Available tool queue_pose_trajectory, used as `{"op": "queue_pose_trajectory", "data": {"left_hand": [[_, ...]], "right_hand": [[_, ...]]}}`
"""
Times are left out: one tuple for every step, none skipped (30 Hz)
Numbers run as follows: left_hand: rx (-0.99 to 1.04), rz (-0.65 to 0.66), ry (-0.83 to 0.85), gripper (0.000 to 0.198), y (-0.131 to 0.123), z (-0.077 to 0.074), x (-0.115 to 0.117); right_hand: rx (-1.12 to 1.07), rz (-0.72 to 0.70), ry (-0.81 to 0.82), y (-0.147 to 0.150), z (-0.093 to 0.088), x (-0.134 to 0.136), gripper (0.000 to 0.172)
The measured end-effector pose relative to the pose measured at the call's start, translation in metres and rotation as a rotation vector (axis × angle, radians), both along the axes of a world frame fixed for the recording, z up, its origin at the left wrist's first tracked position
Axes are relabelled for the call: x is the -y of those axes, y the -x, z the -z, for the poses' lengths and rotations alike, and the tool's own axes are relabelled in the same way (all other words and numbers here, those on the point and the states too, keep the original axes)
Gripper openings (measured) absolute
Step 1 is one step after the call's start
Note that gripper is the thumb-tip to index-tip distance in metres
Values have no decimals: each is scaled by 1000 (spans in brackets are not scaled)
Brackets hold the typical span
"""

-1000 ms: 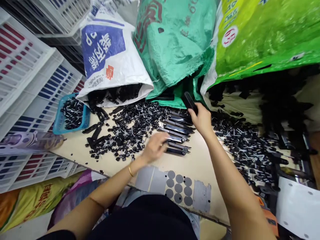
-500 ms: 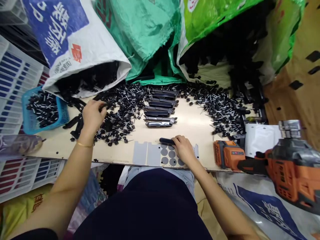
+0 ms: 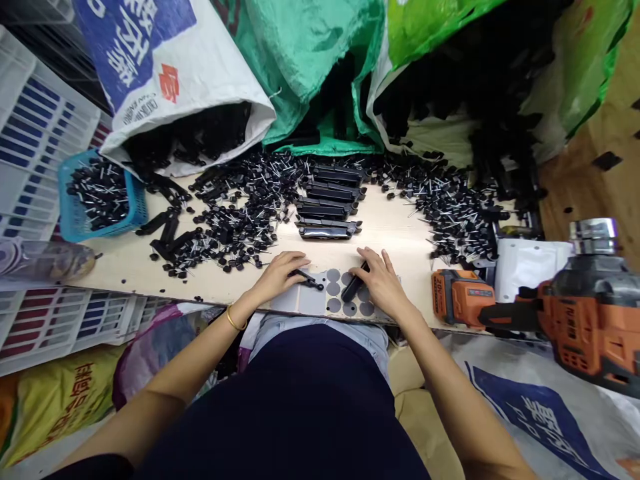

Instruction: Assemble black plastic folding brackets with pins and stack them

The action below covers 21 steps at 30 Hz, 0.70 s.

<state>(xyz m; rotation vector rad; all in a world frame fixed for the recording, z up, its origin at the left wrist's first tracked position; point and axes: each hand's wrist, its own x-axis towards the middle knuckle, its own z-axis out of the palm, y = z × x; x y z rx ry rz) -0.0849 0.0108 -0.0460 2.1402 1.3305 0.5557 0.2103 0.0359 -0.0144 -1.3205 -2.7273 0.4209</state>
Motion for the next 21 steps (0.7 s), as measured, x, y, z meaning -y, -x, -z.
{"op": "queue_pose_trajectory", "data": {"left_hand": [[-15, -1, -7, 36, 2, -2, 4], [-36, 14, -9, 35, 2, -4, 7], [-63, 37, -6, 33, 1, -5, 9], [-92, 60, -2, 30, 0, -5, 10], [-120, 78, -1, 26, -2, -5, 10], [-145, 91, -6, 22, -5, -5, 10], [-167, 100, -19, 20, -7, -4, 9], [-184, 108, -39, 21, -9, -4, 8], [-194, 111, -62, 24, -10, -4, 8], [-194, 108, -82, 29, -10, -4, 8], [-180, 99, -97, 35, -11, -5, 9], [-153, 82, -102, 40, -12, -5, 11], [-117, 47, -98, 42, -13, -5, 13], [-80, -19, -85, 42, -17, -4, 17], [-56, -121, -63, 40, -22, -2, 20], [-51, -246, -36, 40, -30, 0, 25], [-65, -372, -8, 45, -39, 3, 29], [-92, -472, 14, 52, -49, 6, 34], [-120, -531, 26, 55, -59, 9, 37], [-142, -549, 25, 55, -69, 12, 40], [-150, -540, 14, 53, -77, 14, 42]], "right_hand": [[-43, 97, -14, -2, -1, 3, 40], [-82, 229, -21, -2, -2, 7, 35], [-113, 384, -6, 0, -3, 11, 30], [-127, 536, 36, 5, -3, 14, 30], [-122, 659, 97, 12, -2, 16, 35], [-96, 739, 158, 21, -1, 17, 42], [-57, 772, 203, 30, 1, 18, 47], [-18, 770, 223, 38, 3, 18, 49], [17, 747, 220, 45, 5, 18, 47], [45, 711, 213, 50, 7, 18, 43], [63, 676, 217, 52, 7, 18, 38], [75, 645, 234, 52, 7, 19, 34], [85, 620, 256, 51, 6, 21, 31], [97, 603, 270, 48, 5, 23, 31], [107, 591, 275, 44, 4, 26, 32], [111, 582, 271, 41, 4, 29, 34], [109, 576, 261, 39, 5, 31, 37], [102, 575, 249, 38, 7, 34, 40], [85, 578, 232, 38, 9, 36, 43], [61, 583, 210, 40, 13, 37, 46], [29, 591, 181, 42, 17, 37, 48]]}}
